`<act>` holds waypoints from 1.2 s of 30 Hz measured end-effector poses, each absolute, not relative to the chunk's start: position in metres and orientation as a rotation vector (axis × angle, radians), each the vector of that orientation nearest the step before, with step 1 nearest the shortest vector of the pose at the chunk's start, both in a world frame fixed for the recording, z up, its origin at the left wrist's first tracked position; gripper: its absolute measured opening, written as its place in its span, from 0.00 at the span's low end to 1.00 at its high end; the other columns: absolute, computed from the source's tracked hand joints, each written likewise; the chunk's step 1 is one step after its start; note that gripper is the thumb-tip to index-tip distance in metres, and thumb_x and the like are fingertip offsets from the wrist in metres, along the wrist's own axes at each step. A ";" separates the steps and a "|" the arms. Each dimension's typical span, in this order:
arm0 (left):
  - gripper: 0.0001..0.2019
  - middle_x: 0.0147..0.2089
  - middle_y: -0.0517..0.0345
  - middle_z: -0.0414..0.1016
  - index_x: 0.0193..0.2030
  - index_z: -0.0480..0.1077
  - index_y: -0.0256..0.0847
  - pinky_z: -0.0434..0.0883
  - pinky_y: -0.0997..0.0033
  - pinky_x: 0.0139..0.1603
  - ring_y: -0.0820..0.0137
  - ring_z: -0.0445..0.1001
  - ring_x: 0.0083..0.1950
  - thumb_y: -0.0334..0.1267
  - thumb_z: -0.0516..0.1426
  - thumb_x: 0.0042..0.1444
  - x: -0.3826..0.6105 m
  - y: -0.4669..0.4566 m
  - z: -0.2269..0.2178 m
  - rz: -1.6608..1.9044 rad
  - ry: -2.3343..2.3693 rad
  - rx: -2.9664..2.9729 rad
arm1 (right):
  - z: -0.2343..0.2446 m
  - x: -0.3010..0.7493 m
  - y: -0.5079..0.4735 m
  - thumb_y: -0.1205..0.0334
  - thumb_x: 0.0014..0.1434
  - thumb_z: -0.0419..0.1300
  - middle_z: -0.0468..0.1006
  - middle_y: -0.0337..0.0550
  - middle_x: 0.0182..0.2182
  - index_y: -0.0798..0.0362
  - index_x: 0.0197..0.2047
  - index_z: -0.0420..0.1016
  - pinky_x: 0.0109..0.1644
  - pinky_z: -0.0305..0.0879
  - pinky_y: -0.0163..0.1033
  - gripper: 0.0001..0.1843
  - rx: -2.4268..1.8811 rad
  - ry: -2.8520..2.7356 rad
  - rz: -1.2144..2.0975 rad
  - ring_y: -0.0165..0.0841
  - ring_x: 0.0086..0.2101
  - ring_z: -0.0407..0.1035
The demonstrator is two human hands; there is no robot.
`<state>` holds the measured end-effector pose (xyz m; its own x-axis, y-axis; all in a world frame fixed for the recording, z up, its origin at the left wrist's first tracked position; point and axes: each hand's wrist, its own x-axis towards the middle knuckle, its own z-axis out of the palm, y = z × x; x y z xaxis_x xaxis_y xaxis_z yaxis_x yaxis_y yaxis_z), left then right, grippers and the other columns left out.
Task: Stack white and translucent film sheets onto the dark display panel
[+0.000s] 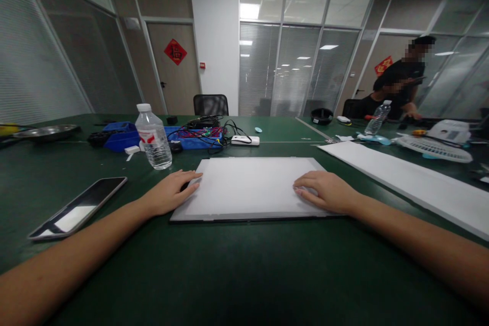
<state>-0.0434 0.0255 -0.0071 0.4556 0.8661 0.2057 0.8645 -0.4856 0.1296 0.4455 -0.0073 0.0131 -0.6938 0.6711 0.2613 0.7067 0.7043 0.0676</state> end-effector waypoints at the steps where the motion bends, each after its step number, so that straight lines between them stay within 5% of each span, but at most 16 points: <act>1: 0.35 0.72 0.47 0.70 0.72 0.69 0.40 0.59 0.45 0.76 0.50 0.68 0.73 0.60 0.44 0.70 -0.043 0.025 -0.007 0.384 1.586 2.672 | 0.013 0.443 -0.009 0.51 0.75 0.49 0.84 0.51 0.49 0.53 0.54 0.83 0.55 0.73 0.51 0.24 -1.086 -2.702 -0.225 0.42 0.47 0.78; 16: 0.32 0.71 0.46 0.71 0.69 0.71 0.38 0.63 0.52 0.74 0.52 0.70 0.72 0.53 0.48 0.65 -0.041 0.025 -0.004 0.374 1.609 2.664 | 0.013 0.431 -0.023 0.47 0.73 0.53 0.81 0.51 0.58 0.51 0.60 0.81 0.62 0.70 0.54 0.24 -1.055 -2.716 -0.125 0.45 0.55 0.76; 36: 0.32 0.70 0.49 0.73 0.67 0.74 0.42 0.65 0.51 0.72 0.52 0.71 0.71 0.56 0.50 0.63 -0.039 0.023 -0.002 0.394 1.639 2.602 | 0.013 0.430 -0.023 0.47 0.72 0.54 0.81 0.51 0.57 0.50 0.60 0.81 0.61 0.71 0.55 0.24 -1.040 -2.701 -0.087 0.45 0.55 0.75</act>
